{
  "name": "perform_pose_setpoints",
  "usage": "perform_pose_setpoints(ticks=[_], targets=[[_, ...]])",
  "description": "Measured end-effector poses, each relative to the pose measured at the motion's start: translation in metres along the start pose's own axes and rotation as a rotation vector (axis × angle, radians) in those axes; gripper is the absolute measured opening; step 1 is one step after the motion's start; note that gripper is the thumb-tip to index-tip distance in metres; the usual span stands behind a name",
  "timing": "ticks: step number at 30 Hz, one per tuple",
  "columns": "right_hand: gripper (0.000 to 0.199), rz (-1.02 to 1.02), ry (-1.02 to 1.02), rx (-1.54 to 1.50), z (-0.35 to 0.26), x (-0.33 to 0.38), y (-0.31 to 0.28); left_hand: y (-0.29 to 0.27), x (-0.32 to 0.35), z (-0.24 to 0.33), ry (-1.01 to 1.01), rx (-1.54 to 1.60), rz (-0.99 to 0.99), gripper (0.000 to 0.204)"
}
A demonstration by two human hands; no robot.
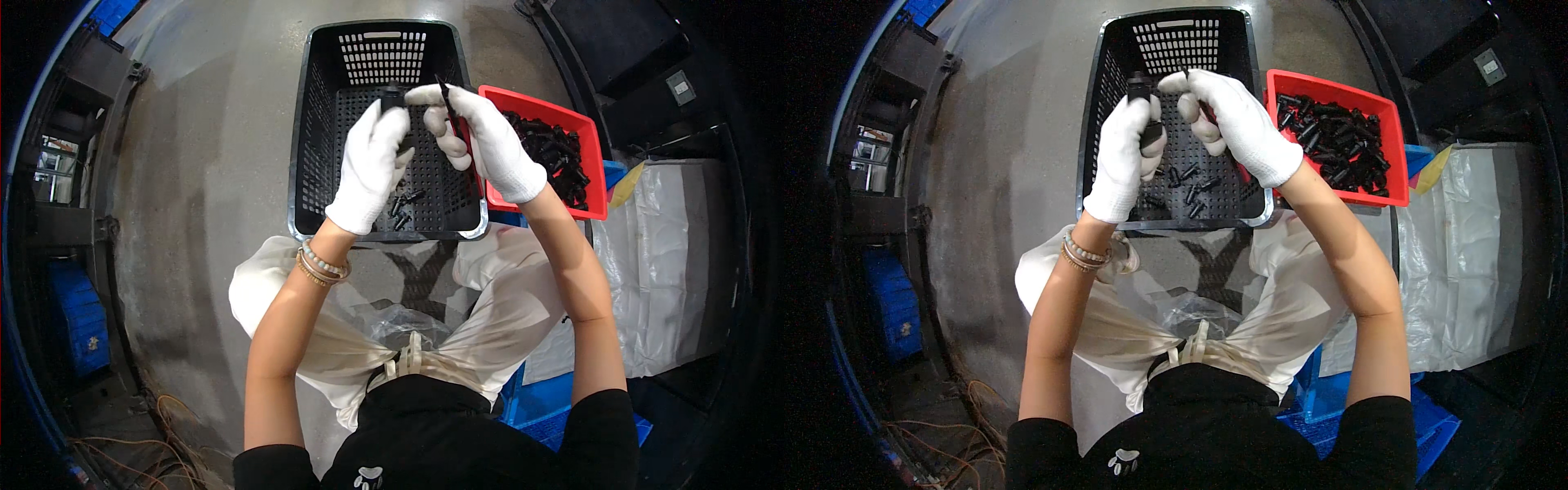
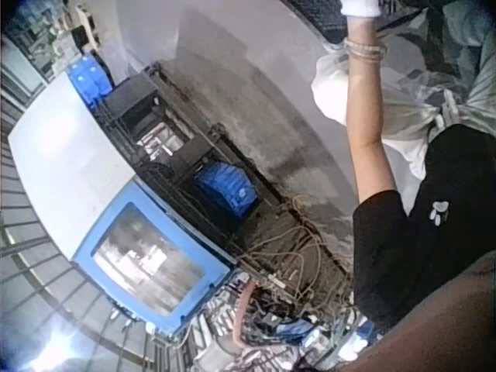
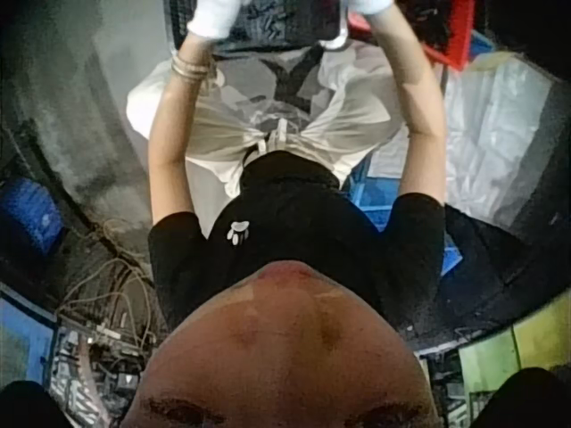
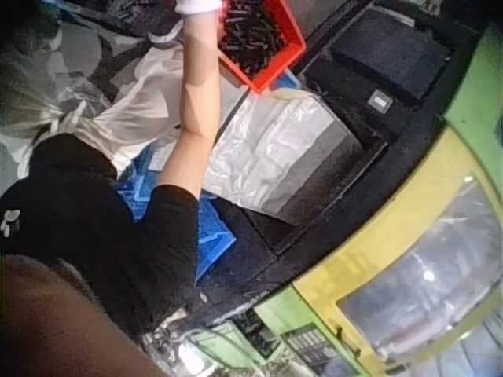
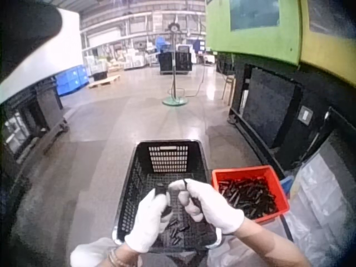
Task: The person inserts small plastic components into a larger black housing by hand.
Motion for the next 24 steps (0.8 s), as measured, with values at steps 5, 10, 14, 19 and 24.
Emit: perform_pose_setpoints(ticks=[5,10,14,19,24], targets=[[0.033,0.1,-0.201,0.521,0.003,0.004,0.006,-0.01,0.0,-0.003,0.105,0.105,-0.015,0.032],[0.027,0.262,-0.463,0.765,-0.008,0.019,0.025,-0.008,0.0,-0.002,0.152,0.022,0.125,0.044],[0.026,0.334,-0.565,0.923,0.001,0.022,0.031,-0.013,0.002,0.0,0.193,-0.047,0.178,0.036],[0.026,0.342,-0.576,0.909,0.003,0.019,0.033,-0.014,0.001,-0.002,0.259,-0.081,0.17,0.034],[0.028,0.312,-0.427,0.843,0.002,0.017,0.032,-0.016,0.001,-0.007,0.236,-0.061,0.166,0.034]])
Point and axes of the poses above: each hand's wrist, its own x-axis away from the middle knuckle, its own y-axis out of the palm, z = x × y, the point moved 4 cm from there along -x, towards the middle knuckle, and after that the axes turned 11 degrees about y, right-handed, at the moved point
